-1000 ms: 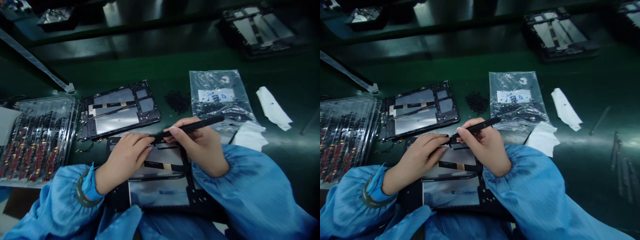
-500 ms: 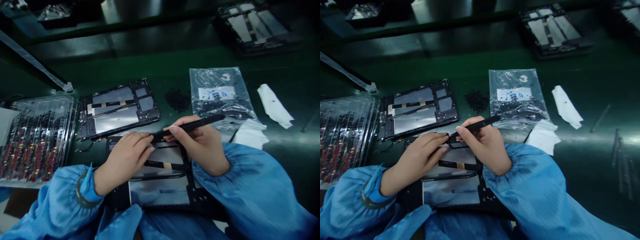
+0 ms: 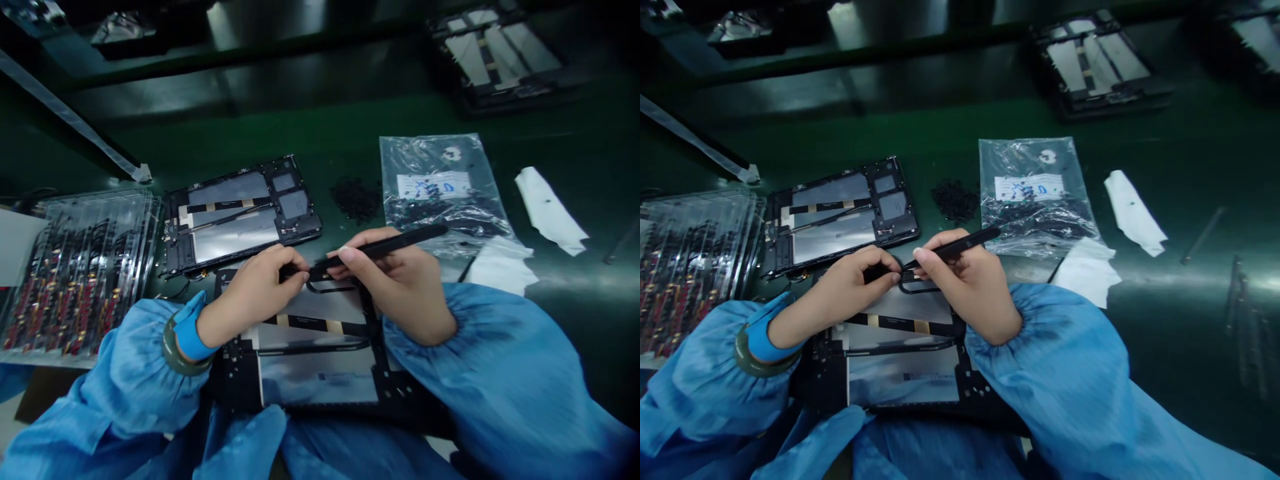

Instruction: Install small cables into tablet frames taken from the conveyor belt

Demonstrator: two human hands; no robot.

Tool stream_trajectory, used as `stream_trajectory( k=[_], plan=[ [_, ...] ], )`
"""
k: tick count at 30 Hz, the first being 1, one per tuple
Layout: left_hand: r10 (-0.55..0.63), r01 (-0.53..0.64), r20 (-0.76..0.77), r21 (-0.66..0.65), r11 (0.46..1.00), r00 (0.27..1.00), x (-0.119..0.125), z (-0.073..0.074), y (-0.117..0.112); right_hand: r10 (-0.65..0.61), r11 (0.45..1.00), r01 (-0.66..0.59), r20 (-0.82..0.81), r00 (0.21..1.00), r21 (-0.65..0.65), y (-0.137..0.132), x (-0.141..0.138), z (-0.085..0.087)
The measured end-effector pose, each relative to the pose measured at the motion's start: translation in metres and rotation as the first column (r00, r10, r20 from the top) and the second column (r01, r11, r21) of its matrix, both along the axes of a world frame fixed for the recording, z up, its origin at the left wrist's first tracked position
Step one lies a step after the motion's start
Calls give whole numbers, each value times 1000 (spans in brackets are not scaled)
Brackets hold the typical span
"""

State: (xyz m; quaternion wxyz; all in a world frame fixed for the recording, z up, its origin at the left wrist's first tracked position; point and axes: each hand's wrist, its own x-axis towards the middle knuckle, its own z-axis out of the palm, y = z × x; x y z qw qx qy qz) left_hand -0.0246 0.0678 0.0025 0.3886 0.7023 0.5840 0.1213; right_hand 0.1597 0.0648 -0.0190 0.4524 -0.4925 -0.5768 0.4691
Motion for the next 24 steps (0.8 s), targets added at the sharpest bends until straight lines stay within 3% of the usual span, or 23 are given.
stream_trajectory(
  k=[5, 9, 14, 24],
  plan=[
    [52, -50, 52, -32, 998, 997, 1, -1, -2, 6, 1000, -6, 7, 1000, 14, 0, -1, 0],
    [9, -9, 11, 3, 1000, 1000, 1, -3, -2, 5, 1000, -5, -2, 1000, 13, 0, -1, -1],
    [-100, 97, 1, 205, 974, 995, -4, -8, -10, -2, 1000, 2, -7, 1000, -8, 1, -1, -1],
    [-201, 210, -72, 508, 836, 977, -15, -16, -35, 45, 999, -45, 18, 999, -1, -1, 0, -3]
  ],
)
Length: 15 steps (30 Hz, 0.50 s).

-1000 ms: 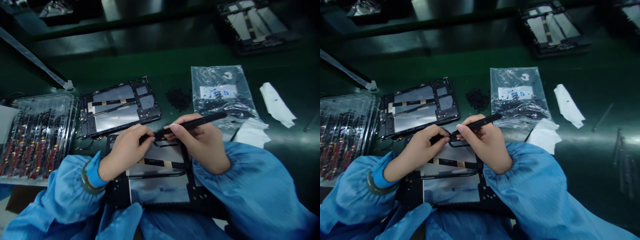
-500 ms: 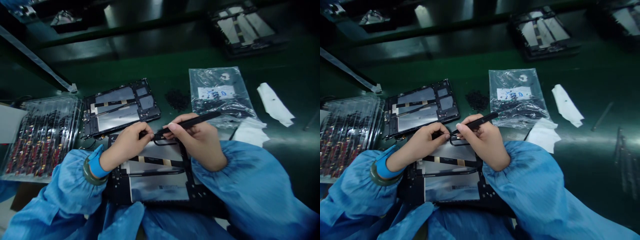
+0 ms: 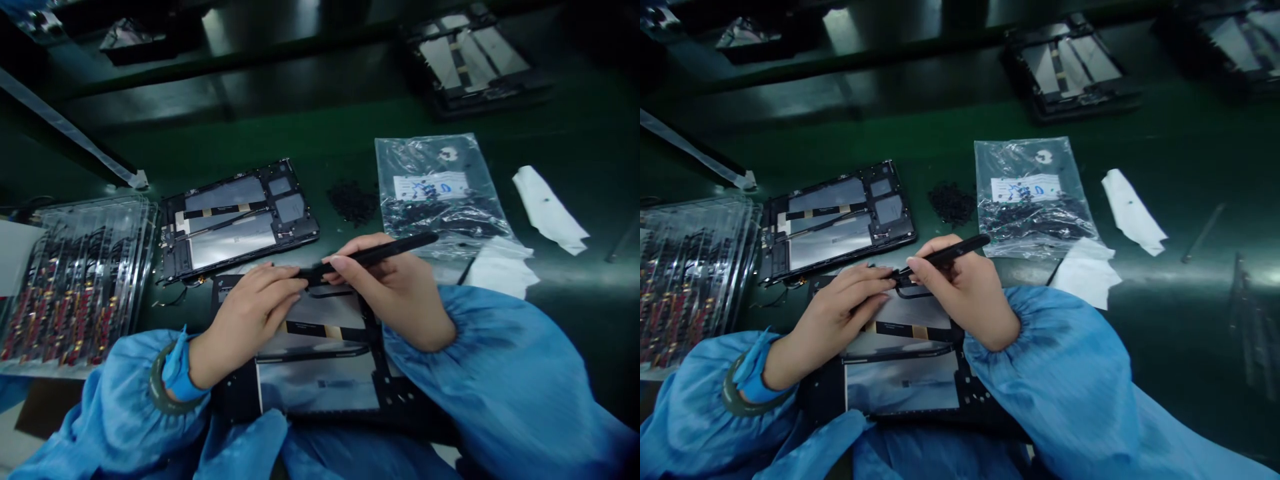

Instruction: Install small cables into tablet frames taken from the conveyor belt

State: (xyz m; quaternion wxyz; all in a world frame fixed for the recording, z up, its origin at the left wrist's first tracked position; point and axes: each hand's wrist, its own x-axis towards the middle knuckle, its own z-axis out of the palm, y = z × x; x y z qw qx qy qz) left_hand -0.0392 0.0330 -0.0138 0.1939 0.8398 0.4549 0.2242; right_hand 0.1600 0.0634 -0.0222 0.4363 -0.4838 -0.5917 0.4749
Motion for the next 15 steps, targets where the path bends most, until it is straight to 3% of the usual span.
stream_trajectory(
  k=[7, 15],
  plan=[
    [-86, 95, -93, 92, 991, 992, -11, -4, -8, 94, 995, -92, 85, 992, -23, -1, 2, 1],
    [-106, 122, -133, 120, 985, 986, -10, -2, -8, 144, 989, -149, 189, 971, 12, -1, 2, 0]
  ],
)
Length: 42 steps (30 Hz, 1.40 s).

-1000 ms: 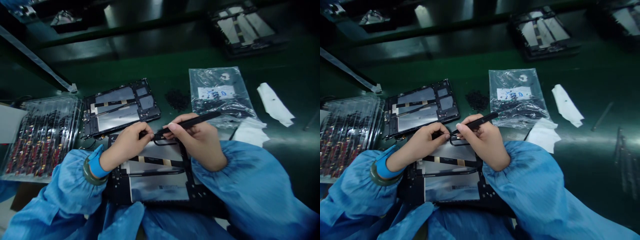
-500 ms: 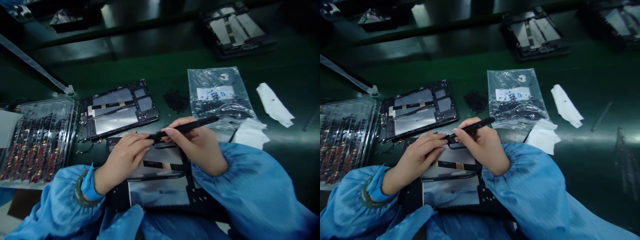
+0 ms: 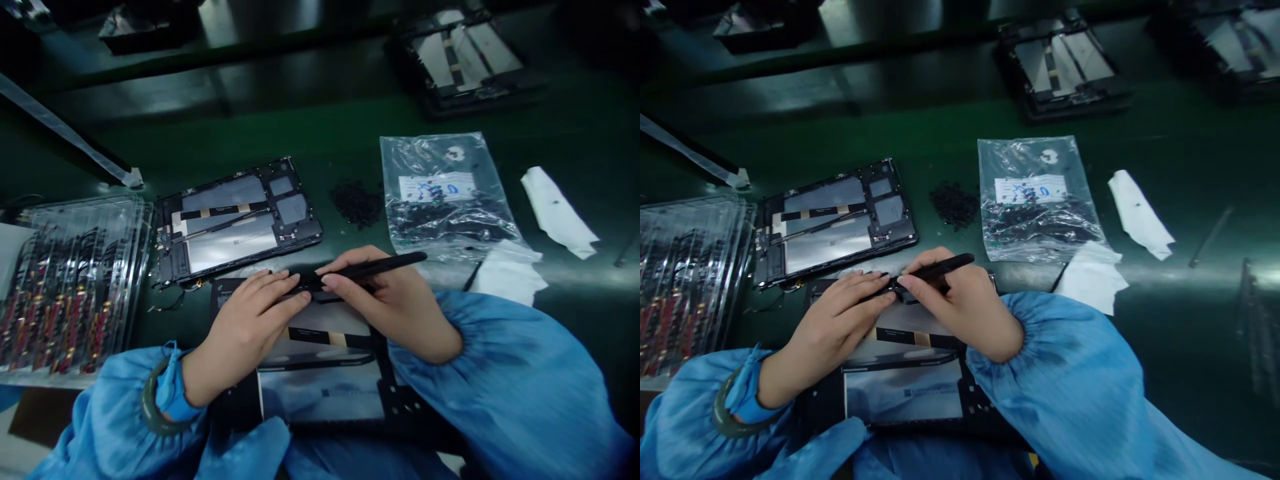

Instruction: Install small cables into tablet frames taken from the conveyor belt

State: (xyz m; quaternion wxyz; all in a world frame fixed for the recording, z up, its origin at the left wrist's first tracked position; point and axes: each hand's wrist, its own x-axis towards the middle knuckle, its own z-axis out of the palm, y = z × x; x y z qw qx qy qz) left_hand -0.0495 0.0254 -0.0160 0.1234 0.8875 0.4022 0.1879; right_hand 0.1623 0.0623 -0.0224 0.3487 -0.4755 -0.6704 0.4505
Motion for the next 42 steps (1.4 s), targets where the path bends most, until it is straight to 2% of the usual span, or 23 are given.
stream_trajectory(
  k=[5, 14, 21, 25, 32, 38, 42],
  plan=[
    [-6, 7, -19, 16, 1000, 1000, 1, 2, 0, 14, 998, -18, 69, 997, 60, 1, 0, 0],
    [-15, 15, 11, 44, 999, 1000, 1, -4, -2, -69, 997, 69, 16, 998, -30, -1, 1, 2],
    [-19, 19, -1, 41, 999, 1000, 1, -4, -3, -53, 998, 55, 45, 998, -41, 0, 1, 5],
    [-19, 18, 5, 44, 999, 1000, 2, -3, -2, -52, 997, 52, 8, 999, -60, 0, 0, 7],
    [-17, 18, -10, 48, 999, 1000, 3, -2, -2, -77, 997, 77, 87, 993, 10, -1, -1, 4],
    [7, -4, -71, 46, 999, 997, 8, -2, -1, -239, 968, 224, -145, 960, -113, -2, -4, 6],
    [27, -17, -120, 82, 996, 992, 12, -4, -1, -257, 964, 232, -224, 940, -132, -3, -4, 5]
  ],
)
